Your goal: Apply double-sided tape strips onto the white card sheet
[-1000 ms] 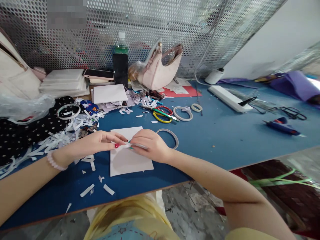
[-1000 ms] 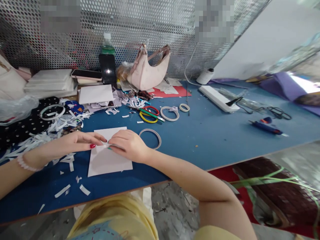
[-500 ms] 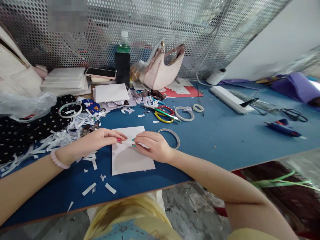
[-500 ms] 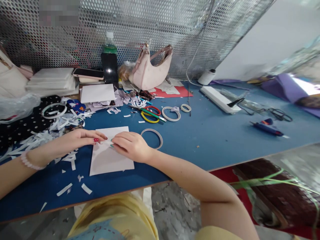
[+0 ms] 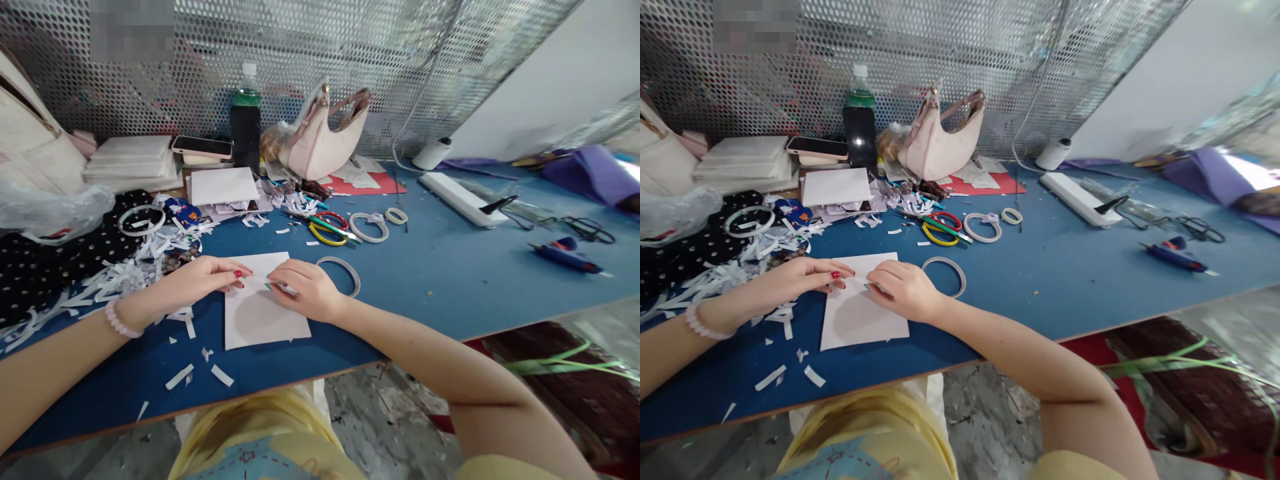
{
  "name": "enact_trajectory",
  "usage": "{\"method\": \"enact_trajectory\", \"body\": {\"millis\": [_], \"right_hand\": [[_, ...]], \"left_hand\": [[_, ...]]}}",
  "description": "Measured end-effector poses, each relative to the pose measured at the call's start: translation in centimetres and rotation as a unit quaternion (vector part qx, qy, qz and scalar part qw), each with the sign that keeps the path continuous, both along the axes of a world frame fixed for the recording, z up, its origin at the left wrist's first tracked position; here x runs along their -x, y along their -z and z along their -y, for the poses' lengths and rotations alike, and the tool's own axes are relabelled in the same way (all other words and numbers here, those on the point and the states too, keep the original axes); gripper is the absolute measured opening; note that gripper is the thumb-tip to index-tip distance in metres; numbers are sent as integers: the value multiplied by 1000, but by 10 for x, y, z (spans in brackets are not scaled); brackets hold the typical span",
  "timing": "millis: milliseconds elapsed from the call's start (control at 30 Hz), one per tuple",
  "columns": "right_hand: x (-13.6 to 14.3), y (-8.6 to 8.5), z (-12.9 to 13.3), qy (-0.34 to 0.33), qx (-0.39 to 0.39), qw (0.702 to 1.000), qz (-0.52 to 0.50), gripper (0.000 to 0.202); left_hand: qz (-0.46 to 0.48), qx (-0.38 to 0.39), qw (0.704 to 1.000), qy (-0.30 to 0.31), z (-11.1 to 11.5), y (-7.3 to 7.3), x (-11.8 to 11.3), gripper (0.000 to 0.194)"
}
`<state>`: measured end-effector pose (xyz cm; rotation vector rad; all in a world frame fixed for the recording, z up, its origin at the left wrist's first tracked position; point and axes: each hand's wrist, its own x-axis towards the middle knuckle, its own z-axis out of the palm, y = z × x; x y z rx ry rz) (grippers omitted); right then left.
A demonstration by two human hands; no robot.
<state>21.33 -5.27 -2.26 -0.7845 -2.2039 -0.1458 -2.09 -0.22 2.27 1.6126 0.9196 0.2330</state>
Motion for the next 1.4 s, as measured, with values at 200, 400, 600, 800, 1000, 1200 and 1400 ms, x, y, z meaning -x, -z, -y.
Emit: {"method": "enact_trajectory", "body": {"millis": [200,400,600,800,1000,1200,1400], "right_hand": [[-1,1,-2,17,16,1000,-9,12],[-6,-7,-3,48,75,993,-72,14],[-9,-9,-4,8,158,984,-88,12],[1,-9,4,-67,222,971,-64,11],[18,-11,19,-95,269,957,-46,12],[25,-11,24,-114,285,951,-32,13],[25,-12,20,-95,275,956,-25,13]], "left_hand": [[-9,-15,1000,-4,0,4,1,47],[-58,-182,982,-8,-7,3,7,49],[-117,-409,900,96,-20,21,17,41],[-99,-391,906,131,-15,23,20,34],[-84,-344,927,124,2,23,26,37],[-75,-315,938,121,8,22,26,37],[-60,-321,936,130,6,23,24,35]]}}
